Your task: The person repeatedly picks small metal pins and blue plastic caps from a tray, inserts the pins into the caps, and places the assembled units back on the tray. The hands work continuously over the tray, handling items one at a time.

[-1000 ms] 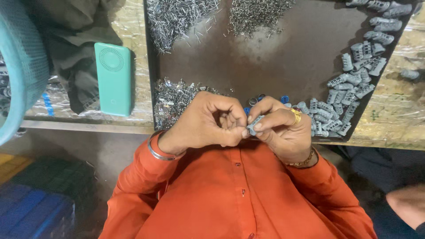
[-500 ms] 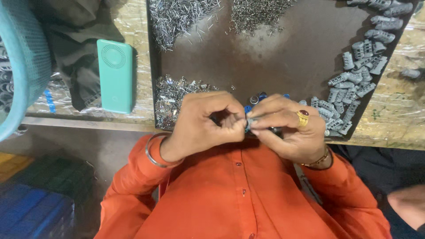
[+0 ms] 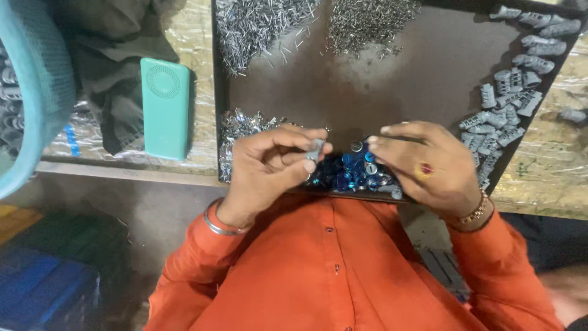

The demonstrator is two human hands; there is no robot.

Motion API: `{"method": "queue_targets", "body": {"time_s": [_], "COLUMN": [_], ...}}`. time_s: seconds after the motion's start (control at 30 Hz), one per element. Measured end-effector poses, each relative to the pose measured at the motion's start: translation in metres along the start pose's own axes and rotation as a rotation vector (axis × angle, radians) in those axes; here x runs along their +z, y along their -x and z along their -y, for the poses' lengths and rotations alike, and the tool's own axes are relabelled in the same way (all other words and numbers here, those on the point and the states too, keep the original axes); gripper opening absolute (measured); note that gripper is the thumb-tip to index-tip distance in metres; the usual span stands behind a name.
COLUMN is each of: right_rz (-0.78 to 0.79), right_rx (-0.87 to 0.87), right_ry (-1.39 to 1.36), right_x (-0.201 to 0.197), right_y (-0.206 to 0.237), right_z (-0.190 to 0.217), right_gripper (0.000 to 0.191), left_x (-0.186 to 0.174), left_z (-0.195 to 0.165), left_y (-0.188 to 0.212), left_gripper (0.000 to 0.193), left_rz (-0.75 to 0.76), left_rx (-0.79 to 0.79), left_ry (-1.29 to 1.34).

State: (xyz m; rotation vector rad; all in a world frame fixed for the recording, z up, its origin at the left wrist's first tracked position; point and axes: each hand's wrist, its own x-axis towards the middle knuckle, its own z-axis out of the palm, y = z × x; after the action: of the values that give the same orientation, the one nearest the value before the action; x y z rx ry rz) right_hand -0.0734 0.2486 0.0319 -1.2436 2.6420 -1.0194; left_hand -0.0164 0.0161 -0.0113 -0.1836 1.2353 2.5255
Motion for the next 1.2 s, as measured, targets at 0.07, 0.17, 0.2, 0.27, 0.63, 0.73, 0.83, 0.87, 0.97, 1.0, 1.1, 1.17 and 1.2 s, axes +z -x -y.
{"method": "queue_targets", "body": {"time_s": [0.07, 0.17, 0.2, 0.27, 0.63, 0.73, 0.83, 0.87, 0.97, 1.0, 1.1, 1.17, 1.2], "right_rz": [0.118, -0.019, -0.130, -0.269, -0.268, -0.076, 0.167, -0.051, -0.454, -0.360, -0.295, -0.405, -0.476], "right_rx": [-0.010, 0.281, 0.522, 0.727, 0.619, 0.728, 0.511, 0.696, 1.236, 0.959, 0.758, 0.928, 1.043], "right_ry": [0.013, -0.320, -0.683, -1.133, -1.222, -1.546, -0.537, -0.184, 0.051, 0.453, 0.652, 0.486, 0.400], "right_x": [0.009, 0.021, 0.025, 0.034, 0.043, 0.013, -0.036, -0.055, -0.080, -0.076, -0.046, -0.033, -0.032], "right_y": [0.015, 0.034, 0.040, 0.050, 0.088, 0.074, 0.072, 0.080, 0.127, 0.151, 0.216, 0.241, 0.245], "right_z": [-0.013, -0.016, -0.012, -0.003, -0.002, 0.000, -0.014, -0.025, -0.054, -0.059, -0.076, -0.098, -0.108], "right_gripper": [0.030, 0.023, 0.021, 0.021, 0.012, 0.018, 0.022, 0.018, 0.032, 0.032, 0.020, 0.020, 0.023], "left_x": [-0.013, -0.014, -0.011, -0.004, 0.018, 0.029, 0.036, 0.037, 0.035, 0.033, 0.036, 0.040, 0.041], "left_z": [0.002, 0.010, 0.013, 0.018, 0.030, 0.036, 0.042, 0.041, 0.032, 0.027, 0.019, 0.022, 0.025], "left_y": [0.004, 0.002, 0.001, -0.002, -0.018, -0.013, -0.004, -0.002, 0.003, 0.002, 0.000, -0.008, -0.012], "left_gripper": [0.025, 0.019, 0.017, 0.016, 0.018, 0.022, 0.022, 0.021, 0.018, 0.018, 0.017, 0.018, 0.019], "left_rz": [0.018, 0.129, 0.143, 0.136, 0.225, 0.272, 0.342, 0.365, 0.351, 0.309, 0.186, 0.198, 0.206], "left_rx": [0.042, 0.128, 0.160, 0.183, 0.138, 0.145, 0.029, -0.011, 0.029, 0.050, 0.147, 0.228, 0.248], "left_ry": [-0.033, -0.141, -0.184, -0.255, -0.530, -0.701, -0.624, -0.570, -0.411, -0.391, -0.401, -0.513, -0.536]}}
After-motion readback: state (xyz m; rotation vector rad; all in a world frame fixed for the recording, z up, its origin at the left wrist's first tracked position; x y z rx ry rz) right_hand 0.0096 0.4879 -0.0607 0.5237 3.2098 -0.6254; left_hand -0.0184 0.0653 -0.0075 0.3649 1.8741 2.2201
